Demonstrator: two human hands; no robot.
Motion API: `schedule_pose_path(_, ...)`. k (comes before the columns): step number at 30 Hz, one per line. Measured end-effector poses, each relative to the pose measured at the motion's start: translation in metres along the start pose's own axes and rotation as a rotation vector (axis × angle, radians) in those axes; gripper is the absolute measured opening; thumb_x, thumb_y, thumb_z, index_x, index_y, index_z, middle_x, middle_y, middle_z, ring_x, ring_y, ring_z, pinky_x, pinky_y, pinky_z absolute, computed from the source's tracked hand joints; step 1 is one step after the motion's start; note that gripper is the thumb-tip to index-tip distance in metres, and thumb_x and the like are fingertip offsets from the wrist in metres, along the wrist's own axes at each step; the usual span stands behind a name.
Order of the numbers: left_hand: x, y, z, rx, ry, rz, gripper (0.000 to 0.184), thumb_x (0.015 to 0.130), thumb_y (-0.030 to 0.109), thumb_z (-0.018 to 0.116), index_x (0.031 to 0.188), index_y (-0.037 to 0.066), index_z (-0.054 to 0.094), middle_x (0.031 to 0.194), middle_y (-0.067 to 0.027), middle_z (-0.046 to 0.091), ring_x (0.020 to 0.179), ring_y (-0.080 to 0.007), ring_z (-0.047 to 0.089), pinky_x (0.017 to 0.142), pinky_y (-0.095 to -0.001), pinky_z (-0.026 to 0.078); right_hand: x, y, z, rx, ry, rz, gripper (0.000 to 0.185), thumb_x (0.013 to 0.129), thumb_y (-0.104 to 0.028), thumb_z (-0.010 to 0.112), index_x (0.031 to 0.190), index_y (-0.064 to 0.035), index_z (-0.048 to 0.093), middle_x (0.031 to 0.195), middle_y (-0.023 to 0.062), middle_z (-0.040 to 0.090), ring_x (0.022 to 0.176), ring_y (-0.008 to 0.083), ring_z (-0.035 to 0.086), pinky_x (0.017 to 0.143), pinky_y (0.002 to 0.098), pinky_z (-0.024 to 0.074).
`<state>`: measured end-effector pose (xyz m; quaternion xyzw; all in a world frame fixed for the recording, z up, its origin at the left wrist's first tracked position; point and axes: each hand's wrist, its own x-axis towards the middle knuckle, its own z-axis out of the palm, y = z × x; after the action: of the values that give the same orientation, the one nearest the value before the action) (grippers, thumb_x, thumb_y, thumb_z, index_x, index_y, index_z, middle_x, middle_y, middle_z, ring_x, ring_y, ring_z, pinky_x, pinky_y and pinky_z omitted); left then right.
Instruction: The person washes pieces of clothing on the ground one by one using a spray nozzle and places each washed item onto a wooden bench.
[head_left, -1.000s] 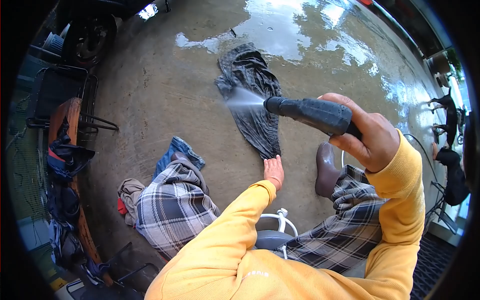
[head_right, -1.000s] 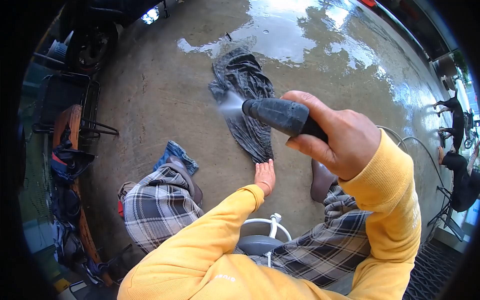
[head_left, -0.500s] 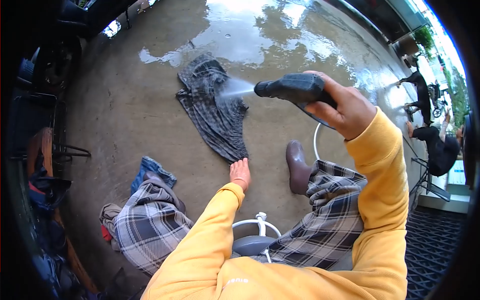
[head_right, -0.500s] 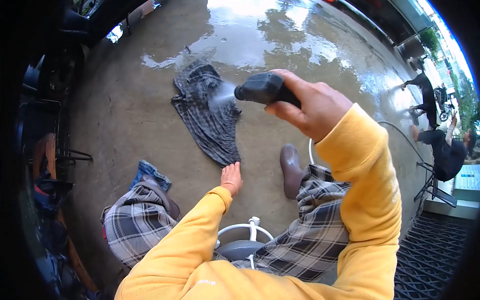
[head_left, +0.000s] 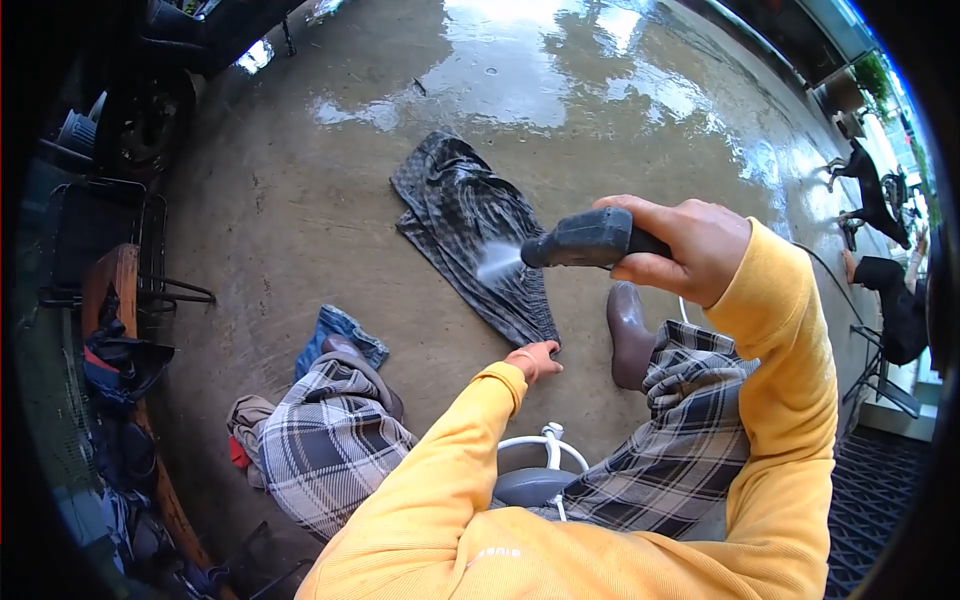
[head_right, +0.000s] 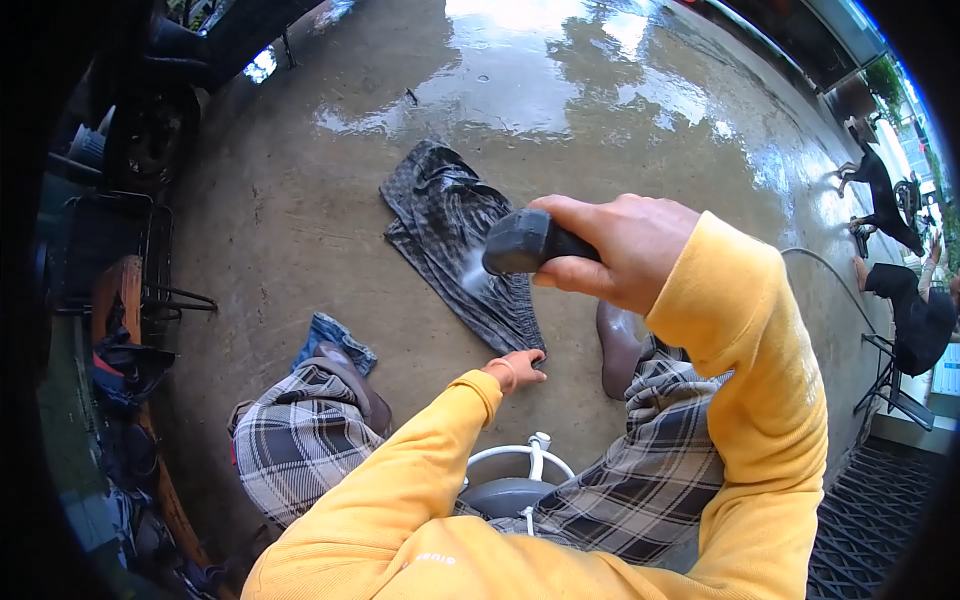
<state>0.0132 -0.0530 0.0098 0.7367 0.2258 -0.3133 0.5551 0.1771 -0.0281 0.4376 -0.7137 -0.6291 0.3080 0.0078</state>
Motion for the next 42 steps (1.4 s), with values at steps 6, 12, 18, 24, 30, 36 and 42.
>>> schedule_pose_path(6, 0.014, -0.02, 0.024, 0.133, 0.067, -0.009, 0.072, 0.082, 0.025, 0.068, 0.145, 0.01, 0.037, 0.135, -0.0187, 0.055, 0.124, -0.0334, 0.054, 0.104, -0.0405, 0.043, 0.006, -0.006, 0.015, 0.112, 0.21, -0.151, 0.05, 0.092, -0.039, 0.062, 0.133, -0.0166, 0.046, 0.083, 0.0186, 0.068, 0.076, 0.0394, 0.067, 0.068, 0.0468, 0.0516)
schedule_pose_path(12, 0.013, -0.018, 0.019, 0.063, 0.095, -0.011, 0.067, 0.081, 0.019, 0.068, 0.142, 0.009, 0.04, 0.138, -0.0185, 0.052, 0.127, -0.0323, 0.052, 0.106, -0.0386, 0.042, 0.003, -0.025, 0.004, -0.069, -0.161, 0.001, 0.055, 0.087, -0.031, 0.067, 0.135, -0.015, 0.045, 0.076, 0.0174, 0.065, 0.068, 0.0379, 0.066, 0.063, 0.0443, 0.0516)
schedule_pose_path(18, 0.001, -0.008, 0.007, 0.017, 0.017, -0.022, 0.068, 0.083, 0.014, 0.065, 0.144, 0.007, 0.037, 0.143, -0.0178, 0.048, 0.131, -0.0316, 0.048, 0.108, -0.0366, 0.039, 0.001, -0.016, 0.013, 0.105, 0.199, -0.222, 0.054, 0.087, -0.027, 0.068, 0.135, -0.0137, 0.046, 0.076, 0.015, 0.066, 0.069, 0.0367, 0.067, 0.063, 0.0417, 0.0512)
schedule_pose_path(24, 0.007, -0.014, 0.011, -0.005, 0.042, -0.013, 0.068, 0.083, 0.014, 0.066, 0.144, 0.007, 0.037, 0.143, -0.0184, 0.047, 0.131, -0.0323, 0.047, 0.108, -0.0372, 0.039, -0.006, -0.011, 0.001, -0.081, -0.112, 0.056, 0.051, 0.089, -0.032, 0.066, 0.133, -0.0147, 0.047, 0.077, 0.0164, 0.066, 0.066, 0.0359, 0.066, 0.064, 0.0421, 0.0523)
schedule_pose_path(30, 0.01, -0.017, 0.011, -0.013, 0.025, -0.015, 0.068, 0.082, 0.013, 0.067, 0.143, 0.006, 0.038, 0.144, -0.0182, 0.047, 0.131, -0.0319, 0.047, 0.109, -0.0373, 0.038, 0.0, 0.01, 0.003, 0.047, 0.347, -0.049, 0.048, 0.091, -0.033, 0.065, 0.132, -0.0148, 0.049, 0.087, 0.0163, 0.069, 0.076, 0.0357, 0.068, 0.069, 0.0423, 0.0529)
schedule_pose_path(36, 0.016, -0.025, 0.02, 0.036, 0.125, 0.019, 0.068, 0.08, 0.014, 0.068, 0.142, 0.013, 0.041, 0.135, -0.0171, 0.056, 0.123, -0.0322, 0.055, 0.103, -0.039, 0.043, -0.009, 0.0, -0.007, -0.06, 0.095, -0.008, 0.048, 0.091, -0.031, 0.066, 0.133, -0.015, 0.048, 0.085, 0.0175, 0.068, 0.076, 0.0378, 0.068, 0.068, 0.0425, 0.0525)
schedule_pose_path(42, -0.005, -0.012, 0.0, -0.157, 0.415, -0.047, 0.052, 0.076, 0.012, 0.069, 0.127, 0.014, 0.06, 0.112, -0.0153, 0.069, 0.103, -0.0278, 0.066, 0.09, -0.0356, 0.05, -0.001, 0.015, 0.01, 0.108, 0.315, -0.122, 0.058, 0.087, -0.016, 0.067, 0.139, -0.0142, 0.042, 0.091, 0.0186, 0.067, 0.08, 0.0355, 0.069, 0.075, 0.04, 0.0526)
